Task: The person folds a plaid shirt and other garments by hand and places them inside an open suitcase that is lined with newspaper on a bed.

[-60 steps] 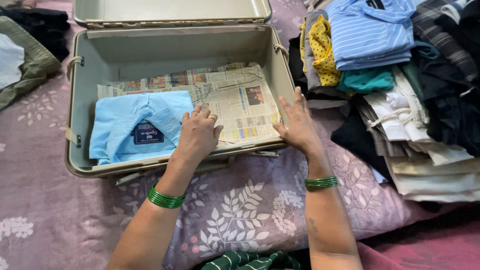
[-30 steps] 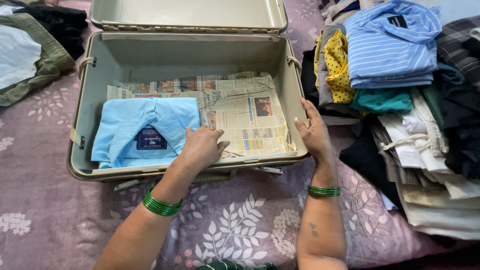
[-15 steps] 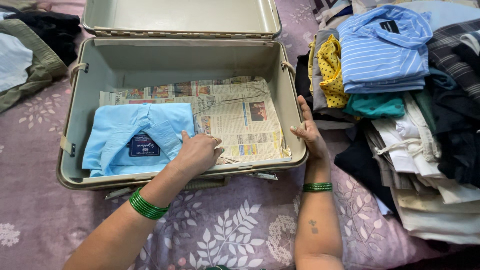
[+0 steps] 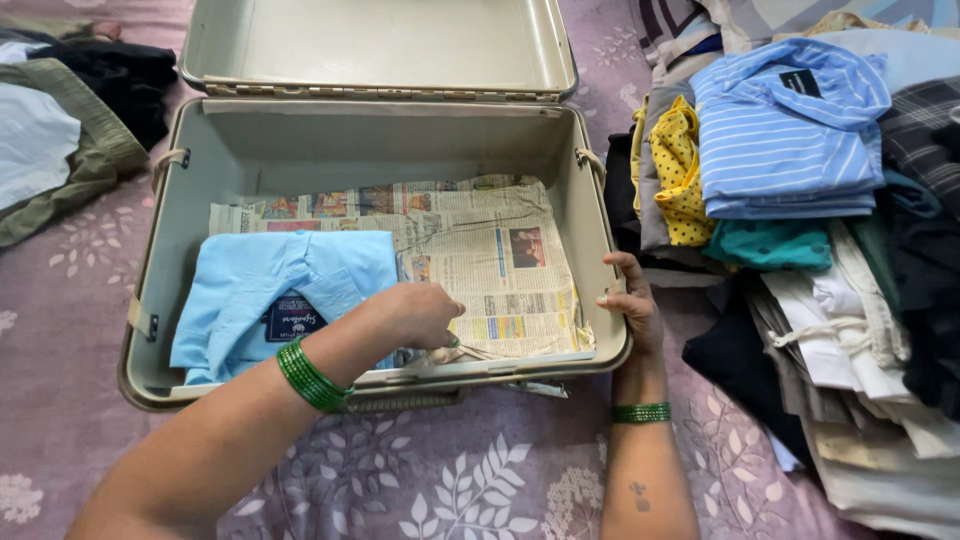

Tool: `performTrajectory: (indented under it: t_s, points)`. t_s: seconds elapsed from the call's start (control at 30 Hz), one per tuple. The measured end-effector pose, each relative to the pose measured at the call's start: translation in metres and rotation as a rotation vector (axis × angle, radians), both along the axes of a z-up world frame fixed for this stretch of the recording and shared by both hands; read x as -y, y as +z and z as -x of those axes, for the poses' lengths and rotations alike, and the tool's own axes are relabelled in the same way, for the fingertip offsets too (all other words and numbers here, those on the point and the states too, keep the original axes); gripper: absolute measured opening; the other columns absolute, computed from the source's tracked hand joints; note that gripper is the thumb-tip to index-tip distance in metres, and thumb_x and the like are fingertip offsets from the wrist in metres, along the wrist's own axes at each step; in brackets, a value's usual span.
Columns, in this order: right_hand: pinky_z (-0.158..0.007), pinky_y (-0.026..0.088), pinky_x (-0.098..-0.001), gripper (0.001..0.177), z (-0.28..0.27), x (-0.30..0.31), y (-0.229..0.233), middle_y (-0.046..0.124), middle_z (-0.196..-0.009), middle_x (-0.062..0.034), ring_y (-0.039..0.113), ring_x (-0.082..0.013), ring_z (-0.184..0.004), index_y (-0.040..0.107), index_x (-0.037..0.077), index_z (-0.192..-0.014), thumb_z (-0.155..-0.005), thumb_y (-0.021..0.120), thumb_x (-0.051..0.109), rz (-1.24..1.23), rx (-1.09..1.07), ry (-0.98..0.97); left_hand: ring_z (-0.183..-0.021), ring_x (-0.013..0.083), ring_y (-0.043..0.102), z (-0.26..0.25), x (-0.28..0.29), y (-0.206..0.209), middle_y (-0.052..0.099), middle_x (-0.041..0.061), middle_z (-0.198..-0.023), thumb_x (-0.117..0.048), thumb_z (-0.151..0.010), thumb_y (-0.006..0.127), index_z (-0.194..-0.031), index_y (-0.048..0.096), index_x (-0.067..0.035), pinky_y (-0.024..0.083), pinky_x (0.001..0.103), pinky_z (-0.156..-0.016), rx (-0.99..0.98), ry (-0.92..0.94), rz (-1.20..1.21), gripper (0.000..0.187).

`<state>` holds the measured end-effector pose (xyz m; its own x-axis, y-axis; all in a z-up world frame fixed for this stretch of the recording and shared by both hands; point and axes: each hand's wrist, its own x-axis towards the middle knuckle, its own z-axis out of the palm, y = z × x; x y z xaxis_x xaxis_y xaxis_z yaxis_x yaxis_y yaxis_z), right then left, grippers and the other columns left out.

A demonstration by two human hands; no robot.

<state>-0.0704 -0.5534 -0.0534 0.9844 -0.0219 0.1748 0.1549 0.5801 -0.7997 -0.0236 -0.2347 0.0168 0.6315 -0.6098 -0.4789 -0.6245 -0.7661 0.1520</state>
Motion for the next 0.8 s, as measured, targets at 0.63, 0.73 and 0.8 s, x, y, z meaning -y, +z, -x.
performTrajectory:
  t_s: [0.63, 0.73, 0.8]
  points:
    - [-0.073, 0.061, -0.0424, 0.016, 0.015, 0.01, -0.044, 0.062, -0.094, -0.027, 0.065, -0.0318, -0.084, 0.049, 0.002, -0.087, -0.076, 0.059, 0.0, -0.219, -0.087, -0.002, -0.119, 0.039, 0.061, -0.18, 0.121, -0.072, 0.056, 0.022, -0.143, -0.012, -0.084, 0.063, -0.133, 0.065, -0.005, 0.051, 0.045, -0.1, 0.101, -0.076, 0.818, 0.049]
    - [-0.069, 0.06, -0.0401, 0.017, 0.019, 0.007, -0.037, 0.061, -0.09, -0.0242, 0.064, -0.0297, -0.079, 0.048, 0.003, -0.084, -0.07, 0.058, 0.002, -0.213, -0.193, -0.051, -0.127, 0.0444, 0.056, -0.175, 0.115, -0.088, 0.052, 0.028, -0.146, -0.014, -0.09, 0.064, -0.133, 0.065, 0.0, 0.049, 0.045, -0.102, 0.138, -0.156, 0.881, 0.045]
    - [-0.064, 0.059, -0.0376, 0.018, 0.02, 0.009, -0.04, 0.06, -0.088, -0.0235, 0.063, -0.0277, -0.075, 0.048, 0.002, -0.085, -0.07, 0.057, 0.001, -0.21, -0.195, -0.047, -0.135, 0.0424, 0.053, -0.168, 0.115, -0.087, 0.051, 0.025, -0.15, -0.017, -0.091, 0.065, -0.12, 0.071, -0.001, 0.047, 0.045, -0.11, 0.1, -0.08, 0.744, 0.033]
